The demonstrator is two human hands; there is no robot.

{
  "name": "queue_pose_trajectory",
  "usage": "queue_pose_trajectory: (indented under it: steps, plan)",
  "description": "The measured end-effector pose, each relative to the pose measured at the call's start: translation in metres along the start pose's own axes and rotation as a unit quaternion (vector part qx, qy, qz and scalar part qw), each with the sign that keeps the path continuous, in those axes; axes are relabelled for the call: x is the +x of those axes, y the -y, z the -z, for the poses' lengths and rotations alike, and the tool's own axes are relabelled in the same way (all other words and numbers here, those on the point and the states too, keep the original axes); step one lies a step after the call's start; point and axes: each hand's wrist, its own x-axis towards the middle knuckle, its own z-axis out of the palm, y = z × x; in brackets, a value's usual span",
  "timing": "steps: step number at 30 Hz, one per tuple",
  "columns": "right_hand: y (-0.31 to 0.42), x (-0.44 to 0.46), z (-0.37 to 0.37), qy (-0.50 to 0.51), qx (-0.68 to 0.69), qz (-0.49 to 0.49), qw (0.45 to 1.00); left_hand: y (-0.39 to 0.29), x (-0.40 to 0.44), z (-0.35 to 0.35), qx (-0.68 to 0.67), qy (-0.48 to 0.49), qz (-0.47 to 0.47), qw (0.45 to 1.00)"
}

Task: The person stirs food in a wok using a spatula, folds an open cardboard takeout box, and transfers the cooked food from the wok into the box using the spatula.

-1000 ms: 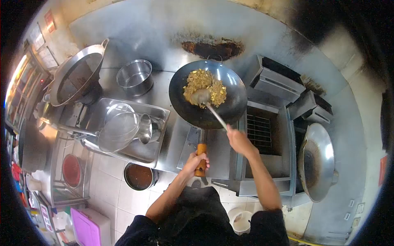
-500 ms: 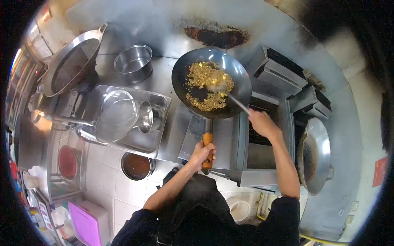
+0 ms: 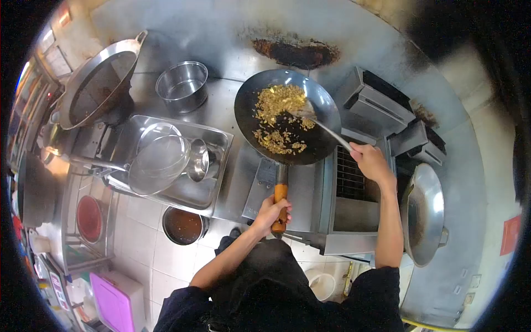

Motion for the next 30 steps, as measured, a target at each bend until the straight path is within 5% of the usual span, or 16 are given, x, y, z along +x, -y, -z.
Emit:
queue_pose_trajectory:
  steps: [3, 5, 11, 13, 15, 18, 21, 23, 28, 30]
  plan:
    - [0.006, 0.020, -0.046, -0.029, -0.023, 0.018, 0.999, 0.000, 0.001, -0.002, 0.000, -0.007, 0.006, 1.000]
    - [0.011, 0.032, -0.090, 0.040, 0.000, -0.018, 0.999, 0.002, 0.000, -0.003, 0.007, -0.012, 0.015, 1.000]
    - [0.022, -0.023, -0.063, 0.047, -0.025, 0.021, 0.998, 0.004, 0.001, -0.002, -0.006, -0.009, 0.008, 1.000]
    - [0.014, 0.009, -0.065, 0.101, -0.024, -0.043, 0.994, 0.006, 0.004, -0.005, -0.008, -0.001, 0.000, 1.000]
    - [0.016, -0.001, -0.012, 0.108, -0.166, 0.093, 0.976, 0.006, 0.002, -0.002, -0.012, -0.001, -0.006, 1.000]
    - [0.021, -0.017, 0.006, 0.182, -0.155, 0.028, 0.971, -0.001, 0.004, -0.005, -0.020, -0.009, -0.008, 1.000]
    - [0.006, -0.003, -0.033, 0.091, -0.080, -0.016, 0.993, 0.003, 0.000, -0.006, -0.004, -0.011, -0.001, 1.000]
    - [0.011, 0.001, 0.010, 0.057, -0.137, 0.059, 0.987, 0.000, 0.001, -0.004, 0.002, -0.008, -0.006, 1.000]
    - [0.006, -0.001, 0.088, 0.103, -0.223, -0.139, 0.959, 0.001, -0.001, 0.000, -0.010, -0.010, -0.004, 1.000]
    - [-0.012, 0.040, 0.061, 0.080, -0.242, -0.119, 0.960, -0.001, -0.001, -0.001, -0.003, -0.010, -0.005, 1.000]
